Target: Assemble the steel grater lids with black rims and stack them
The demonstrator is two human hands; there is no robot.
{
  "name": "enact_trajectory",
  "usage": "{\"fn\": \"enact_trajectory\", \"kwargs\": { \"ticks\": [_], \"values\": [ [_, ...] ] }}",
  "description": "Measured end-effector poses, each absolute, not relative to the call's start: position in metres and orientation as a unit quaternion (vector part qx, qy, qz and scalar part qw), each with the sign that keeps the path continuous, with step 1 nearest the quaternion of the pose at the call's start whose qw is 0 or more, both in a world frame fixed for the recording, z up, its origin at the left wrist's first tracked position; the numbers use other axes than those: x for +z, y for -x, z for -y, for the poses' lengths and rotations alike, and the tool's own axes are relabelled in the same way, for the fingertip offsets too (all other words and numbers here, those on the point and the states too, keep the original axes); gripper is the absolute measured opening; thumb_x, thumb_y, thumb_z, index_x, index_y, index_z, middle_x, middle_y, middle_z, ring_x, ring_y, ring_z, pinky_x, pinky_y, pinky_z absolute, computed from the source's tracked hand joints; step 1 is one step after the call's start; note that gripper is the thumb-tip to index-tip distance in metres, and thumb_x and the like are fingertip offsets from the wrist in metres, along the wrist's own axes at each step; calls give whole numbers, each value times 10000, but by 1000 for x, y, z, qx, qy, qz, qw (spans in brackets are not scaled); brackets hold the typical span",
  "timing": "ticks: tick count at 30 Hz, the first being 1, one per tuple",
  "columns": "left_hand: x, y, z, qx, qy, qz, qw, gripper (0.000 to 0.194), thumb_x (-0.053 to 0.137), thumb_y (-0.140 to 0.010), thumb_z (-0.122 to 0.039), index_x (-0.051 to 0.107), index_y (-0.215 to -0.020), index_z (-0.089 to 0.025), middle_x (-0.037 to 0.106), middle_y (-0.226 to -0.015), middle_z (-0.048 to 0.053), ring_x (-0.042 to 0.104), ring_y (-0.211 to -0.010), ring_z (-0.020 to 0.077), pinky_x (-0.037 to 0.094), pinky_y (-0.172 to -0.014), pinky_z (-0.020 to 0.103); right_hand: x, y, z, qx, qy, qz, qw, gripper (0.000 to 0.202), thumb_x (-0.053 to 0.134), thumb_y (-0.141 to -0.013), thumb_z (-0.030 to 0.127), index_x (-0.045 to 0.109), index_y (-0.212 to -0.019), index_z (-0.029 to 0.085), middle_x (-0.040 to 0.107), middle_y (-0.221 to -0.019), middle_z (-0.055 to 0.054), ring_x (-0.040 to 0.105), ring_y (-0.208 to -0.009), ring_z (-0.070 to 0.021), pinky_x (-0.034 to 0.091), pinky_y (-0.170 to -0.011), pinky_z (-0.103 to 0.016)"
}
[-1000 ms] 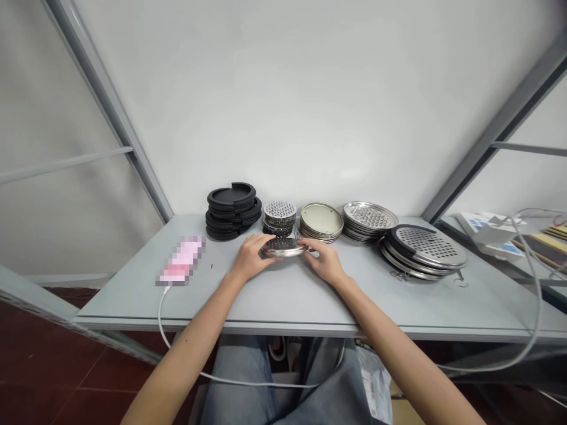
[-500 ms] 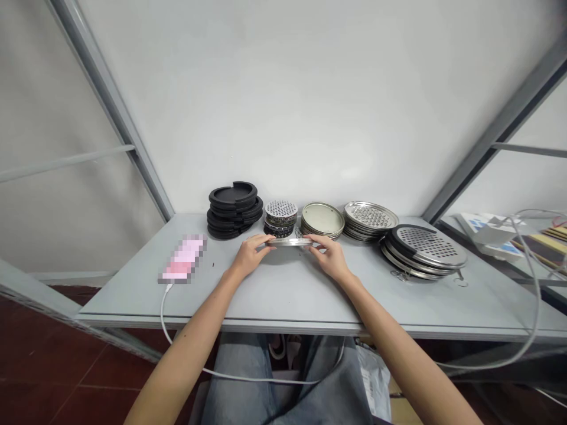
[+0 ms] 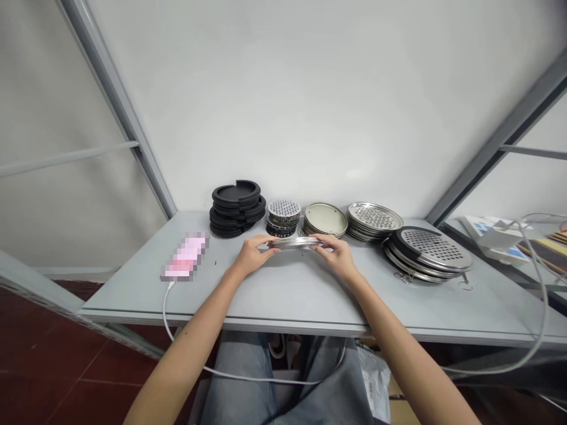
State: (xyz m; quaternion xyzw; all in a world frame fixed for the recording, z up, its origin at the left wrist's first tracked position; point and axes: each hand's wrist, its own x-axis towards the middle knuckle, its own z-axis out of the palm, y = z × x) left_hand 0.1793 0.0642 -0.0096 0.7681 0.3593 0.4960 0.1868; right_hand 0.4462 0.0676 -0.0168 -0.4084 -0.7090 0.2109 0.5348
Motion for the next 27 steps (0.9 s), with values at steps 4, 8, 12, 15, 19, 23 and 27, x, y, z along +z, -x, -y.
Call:
{"fn": "enact_trajectory", "kwargs": {
  "ticks": [4, 8, 12, 15, 19, 23, 27],
  "values": [
    [-7, -182, -62, 511, -736, -376, 237, 319, 597, -894, -374, 728, -1099, -167, 735, -1094, 86, 685, -1013, 237, 542, -886, 338, -16, -448, -70, 251, 423, 664, 563, 337, 747, -708, 376, 758, -984, 183, 750, -1016, -90, 690, -874, -265, 577, -718, -389],
    [-7, -183, -64, 541, -708, -372, 257, 342, 588, -890, -394, 743, -1062, -142, 734, -1092, 94, 686, -1039, 256, 527, -944, 374, -15, -447, -70, 285, 424, 645, 569, 379, 758, -692, 409, 758, -993, 178, 752, -996, -78, 687, -821, -250, 574, -701, -385],
    [-6, -184, -64, 548, -704, -376, 251, 372, 571, -896, -412, 739, -1073, -131, 731, -1097, 100, 684, -1050, 263, 522, -953, 378, -15, -446, -69, 301, 433, 631, 569, 411, 773, -677, 421, 757, -997, 163, 750, -985, -77, 675, -817, -242, 556, -719, -374],
    [-6, -184, -63, 548, -706, -374, 249, 379, 548, -910, -410, 736, -1075, -125, 732, -1099, 97, 684, -1047, 263, 522, -953, 383, -15, -447, -69, 313, 436, 622, 570, 427, 784, -666, 418, 755, -1004, 160, 746, -988, -78, 668, -812, -237, 548, -731, -375],
    [-6, -184, -63, 545, -709, -376, 243, 375, 532, -922, -404, 733, -1077, -128, 736, -1090, 92, 688, -1030, 255, 530, -928, 367, -15, -447, -69, 324, 429, 619, 572, 419, 787, -667, 412, 755, -1010, 174, 743, -996, -69, 665, -813, -232, 545, -734, -372],
    [-7, -183, -63, 549, -711, -381, 221, 359, 530, -928, -396, 734, -1066, -134, 740, -1079, 92, 689, -1022, 249, 529, -922, 358, -16, -447, -70, 317, 432, 615, 579, 406, 796, -650, 411, 764, -981, 178, 750, -962, -67, 667, -798, -233, 542, -732, -376],
    [-8, -183, -63, 555, -712, -376, 206, 347, 528, -933, -388, 733, -1057, -137, 744, -1062, 94, 695, -1001, 240, 535, -902, 341, -16, -447, -70, 324, 428, 608, 585, 397, 800, -640, 407, 765, -964, 180, 749, -946, -65, 662, -776, -222, 535, -715, -366]
  ]
}}
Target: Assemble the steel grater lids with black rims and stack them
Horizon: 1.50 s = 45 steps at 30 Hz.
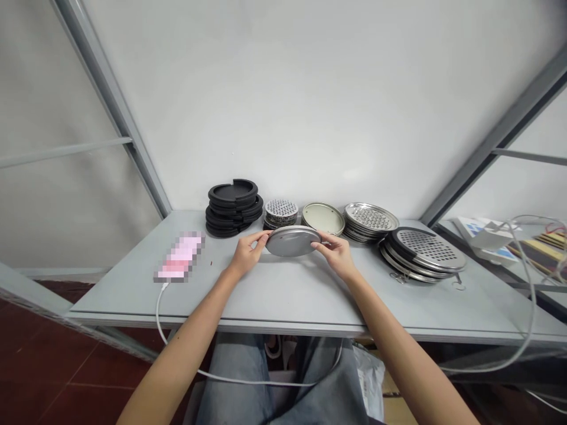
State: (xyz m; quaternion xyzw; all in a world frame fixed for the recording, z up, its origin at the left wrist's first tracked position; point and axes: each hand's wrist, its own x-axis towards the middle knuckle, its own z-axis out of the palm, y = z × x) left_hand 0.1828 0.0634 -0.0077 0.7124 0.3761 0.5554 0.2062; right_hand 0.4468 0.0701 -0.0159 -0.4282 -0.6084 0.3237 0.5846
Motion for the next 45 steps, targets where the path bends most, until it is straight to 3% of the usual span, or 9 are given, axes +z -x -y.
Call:
{"fn": "enact_trajectory", "kwargs": {
  "ticks": [7, 13, 17, 21, 25, 28, 31, 37, 45],
  "values": [
    [-8, -182, -63, 543, -719, -392, 187, 353, 495, -950, -386, 698, -1102, -140, 732, -1092, 100, 680, -1030, 240, 520, -913, 350, -9, -449, -67, 332, 399, 608, 601, 325, 774, -691, 368, 749, -963, 192, 731, -897, -31, 628, -783, -190, 515, -719, -329],
    [-9, -180, -65, 527, -712, -426, 184, 375, 408, -988, -398, 640, -1156, -155, 732, -1052, 104, 683, -989, 214, 516, -877, 350, -4, -456, -67, 302, 381, 562, 669, 316, 692, -787, 399, 706, -1027, 194, 696, -871, -25, 592, -736, -160, 491, -634, -281],
    [-12, -180, -68, 531, -718, -422, 154, 330, 489, -954, -374, 612, -1185, -174, 706, -1104, 110, 668, -1006, 215, 519, -842, 344, -3, -458, -67, 272, 387, 543, 693, 344, 705, -774, 383, 700, -1060, 192, 707, -933, -41, 614, -806, -184, 504, -692, -304],
    [-12, -181, -65, 509, -758, -390, 118, 586, 684, -833, -344, 474, -1366, -220, 630, -1254, 116, 642, -1051, 224, 504, -896, 374, -2, -454, -65, 280, 389, 563, 674, 331, 719, -757, 362, 721, -1043, 196, 716, -936, -32, 629, -823, -191, 514, -725, -324],
    [-10, -181, -63, 505, -777, -357, 115, 713, 703, -825, -330, 375, -1455, -259, 576, -1346, 120, 611, -1130, 236, 482, -961, 395, -6, -448, -63, 286, 422, 580, 635, 351, 768, -683, 358, 751, -982, 174, 729, -881, -38, 643, -775, -204, 523, -718, -352],
    [-11, -181, -65, 514, -777, -346, 112, 576, 653, -871, -307, 457, -1409, -239, 614, -1305, 113, 599, -1158, 235, 477, -973, 385, -12, -445, -65, 287, 437, 583, 622, 383, 794, -634, 371, 763, -952, 161, 740, -885, -61, 656, -748, -223, 533, -701, -375],
    [-13, -181, -67, 529, -769, -349, 84, 386, 634, -889, -304, 601, -1264, -214, 683, -1177, 97, 640, -1059, 219, 500, -931, 368, -14, -444, -64, 283, 434, 604, 606, 378, 787, -651, 395, 759, -960, 178, 748, -921, -67, 669, -730, -229, 547, -704, -394],
    [-11, -180, -67, 553, -753, -357, -11, 223, 588, -921, -281, 685, -1113, -223, 721, -1081, 80, 634, -1010, 220, 493, -930, 402, -11, -441, -61, 202, 395, 692, 570, 373, 684, -795, 367, 680, -1134, 212, 674, -1204, -96, 610, -1115, -265, 503, -928, -421],
    [-8, -176, -68, 567, -733, -375, -21, 234, 599, -914, -303, 688, -1109, -209, 686, -979, 72, 631, -941, 198, 506, -885, 338, -12, -446, -64, 179, 462, 623, 605, 351, 582, -866, 376, 622, -1145, 167, 664, -1155, -143, 638, -953, -242, 520, -812, -399]
  ]
}}
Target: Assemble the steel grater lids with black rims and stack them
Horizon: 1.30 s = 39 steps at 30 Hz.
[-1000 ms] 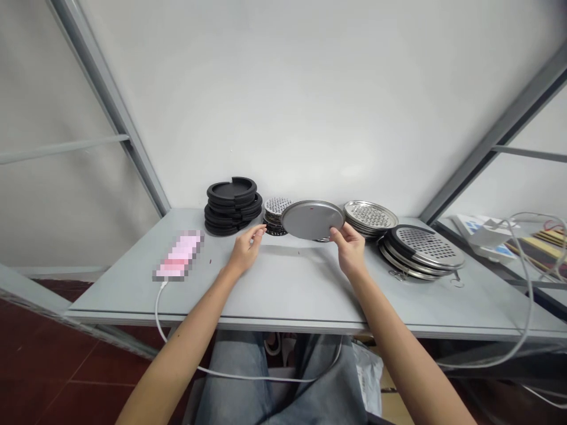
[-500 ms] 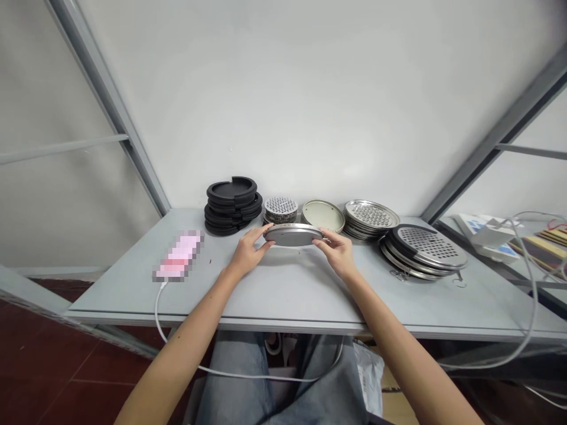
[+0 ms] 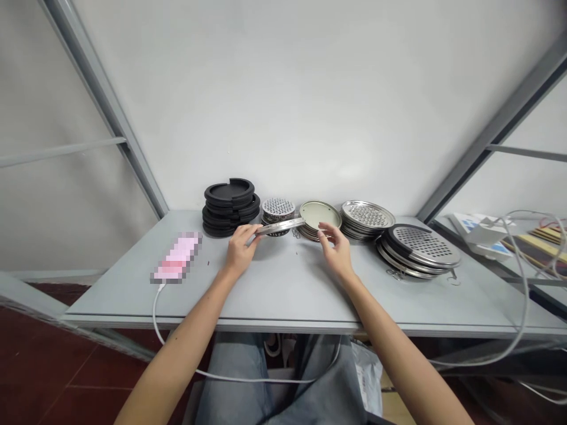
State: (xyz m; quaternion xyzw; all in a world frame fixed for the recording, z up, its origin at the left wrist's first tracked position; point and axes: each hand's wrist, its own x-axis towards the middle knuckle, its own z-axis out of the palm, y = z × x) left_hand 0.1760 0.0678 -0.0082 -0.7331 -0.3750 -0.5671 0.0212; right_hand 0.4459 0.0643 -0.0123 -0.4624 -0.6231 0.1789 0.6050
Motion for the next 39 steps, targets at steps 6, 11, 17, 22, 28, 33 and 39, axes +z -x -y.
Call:
{"fn": "enact_trajectory", "kwargs": {
  "ticks": [6, 11, 17, 22, 28, 33, 39],
  "values": [
    [-10, -178, -63, -518, 769, 368, -65, 254, 567, -917, -229, 666, -1149, -196, 661, -1019, 72, 641, -940, 173, 524, -667, 209, -15, -444, -62, 143, 414, 716, 544, 534, 652, -821, 343, 511, -1319, 208, 598, -1285, -131, 598, -1082, -258, 496, -894, -417],
    [-9, -179, -60, -481, 783, 383, -91, 285, 564, -905, -212, 654, -1175, -194, 650, -1034, 67, 634, -927, 167, 469, -501, 148, -22, -443, -66, 157, 403, 737, 519, 364, 606, -870, 364, 610, -1204, 221, 665, -1185, -96, 624, -1044, -236, 507, -875, -396],
    [-10, -179, -62, -477, 783, 384, -108, 295, 572, -899, -246, 661, -1176, -202, 654, -1041, 70, 636, -912, 172, 467, -469, 143, -23, -444, -68, 158, 403, 737, 519, 253, 575, -889, 360, 668, -1083, 227, 693, -1096, -83, 635, -979, -227, 515, -820, -378],
    [-11, -177, -63, -474, 793, 366, -111, 279, 612, -888, -284, 675, -1145, -197, 655, -957, 48, 632, -795, 138, 537, -576, 182, -21, -444, -68, 154, 401, 725, 538, 264, 577, -889, 372, 680, -1079, 221, 697, -1104, -83, 630, -970, -228, 511, -840, -384],
    [-8, -179, -60, -493, 791, 350, -93, 293, 612, -894, -301, 668, -1156, -181, 663, -941, 66, 642, -781, 154, 567, -647, 241, -18, -444, -64, 149, 400, 714, 555, 269, 596, -877, 388, 698, -1074, 235, 710, -1079, -79, 643, -930, -231, 527, -836, -403],
    [-6, -180, -60, -543, 772, 330, -9, 274, 504, -949, -219, 663, -1171, -238, 668, -1131, 84, 631, -1083, 210, 511, -957, 370, -8, -441, -56, 109, 385, 707, 583, 287, 607, -877, 366, 694, -1125, 251, 678, -1184, -90, 617, -1108, -259, 487, -972, -438],
    [-4, -178, -62, -584, 728, 361, 10, 249, 542, -945, -286, 674, -1144, -217, 690, -1071, 85, 653, -1014, 204, 517, -938, 351, -7, -444, -58, 125, 440, 635, 622, 308, 564, -898, 415, 689, -1093, 213, 702, -1099, -108, 653, -981, -252, 529, -831, -401]
  ]
}}
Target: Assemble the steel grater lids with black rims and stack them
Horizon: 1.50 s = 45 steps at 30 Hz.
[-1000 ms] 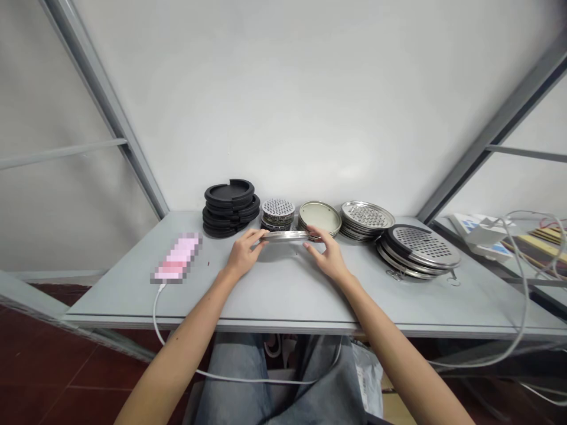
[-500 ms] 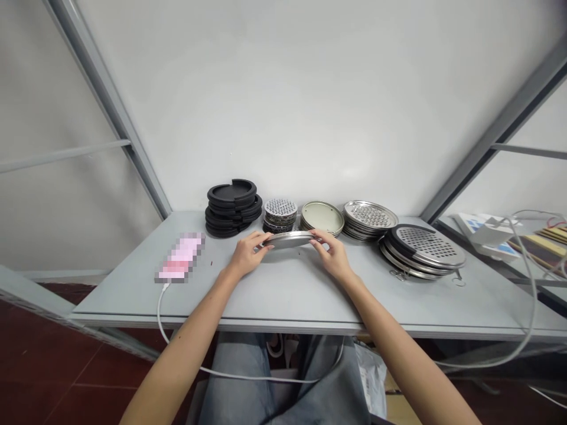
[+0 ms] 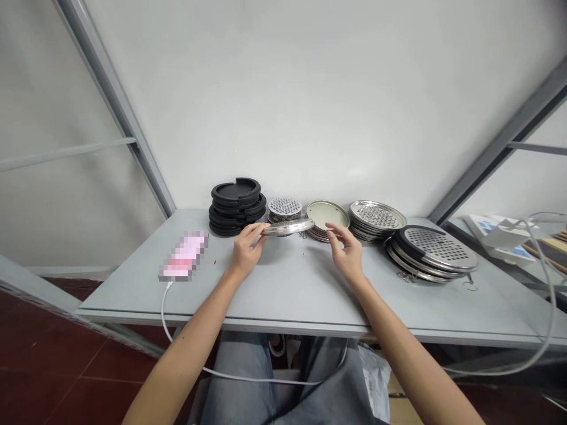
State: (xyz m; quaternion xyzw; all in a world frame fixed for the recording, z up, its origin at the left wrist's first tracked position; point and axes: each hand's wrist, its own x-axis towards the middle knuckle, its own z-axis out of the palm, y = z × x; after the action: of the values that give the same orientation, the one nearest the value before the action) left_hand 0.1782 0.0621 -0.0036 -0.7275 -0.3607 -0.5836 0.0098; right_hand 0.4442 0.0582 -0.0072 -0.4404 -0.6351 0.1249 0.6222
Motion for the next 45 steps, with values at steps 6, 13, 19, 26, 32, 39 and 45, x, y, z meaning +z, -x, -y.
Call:
{"fn": "enact_trajectory", "kwargs": {
  "ticks": [6, 13, 19, 26, 32, 39, 45],
  "values": [
    [-2, -180, -60, -577, 746, 329, -33, 245, 580, -921, -251, 677, -1141, -204, 682, -1049, 87, 652, -977, 198, 516, -890, 329, -10, -447, -66, 228, 448, 556, 661, 411, 485, -913, 509, 671, -1052, 169, 704, -1032, -123, 669, -820, -223, 529, -697, -358],
    [-8, -186, -54, -420, 868, 264, -10, 275, 573, -915, -169, 671, -1160, -246, 695, -1095, 70, 635, -992, 203, 476, -890, 367, -9, -454, -69, 247, 457, 508, 687, 404, 522, -874, 518, 701, -812, 161, 702, -747, -80, 655, -722, -207, 514, -685, -344],
    [-9, -190, -51, -358, 897, 258, -22, 211, 660, -878, -269, 708, -1083, -248, 692, -1047, 51, 636, -948, 188, 500, -860, 334, -8, -449, -65, 291, 484, 569, 597, 355, 589, -828, 489, 714, -827, 157, 735, -823, -85, 678, -774, -230, 524, -674, -328],
    [-15, -196, -50, -301, 922, 240, 28, 251, 661, -866, -413, 705, -991, -199, 711, -1051, 60, 653, -979, 205, 500, -864, 333, -14, -443, -66, 270, 519, 678, 445, 303, 557, -843, 413, 710, -906, 159, 746, -956, -87, 686, -854, -239, 522, -803, -358],
    [-17, -199, -49, -296, 925, 236, 27, 284, 667, -859, -427, 692, -1013, -190, 713, -1093, 76, 653, -1015, 226, 490, -883, 351, -15, -445, -65, 197, 537, 714, 404, 257, 515, -868, 354, 704, -910, 186, 745, -952, -72, 676, -883, -233, 498, -819, -353],
    [-12, -200, -43, -326, 906, 266, -42, 197, 670, -861, -366, 707, -971, -207, 720, -1084, 59, 656, -1027, 210, 482, -922, 358, -21, -446, -68, 129, 515, 757, 382, 223, 517, -864, 304, 694, -920, 181, 717, -1000, -97, 645, -958, -247, 477, -876, -371],
    [-12, -194, -52, -423, 846, 323, -42, 143, 587, -910, -241, 713, -960, -196, 730, -1026, 68, 662, -970, 201, 504, -901, 371, -26, -448, -70, 110, 501, 782, 355, 235, 541, -866, 315, 682, -985, 170, 674, -1087, -117, 599, -1043, -266, 451, -936, -399]
  ]
}}
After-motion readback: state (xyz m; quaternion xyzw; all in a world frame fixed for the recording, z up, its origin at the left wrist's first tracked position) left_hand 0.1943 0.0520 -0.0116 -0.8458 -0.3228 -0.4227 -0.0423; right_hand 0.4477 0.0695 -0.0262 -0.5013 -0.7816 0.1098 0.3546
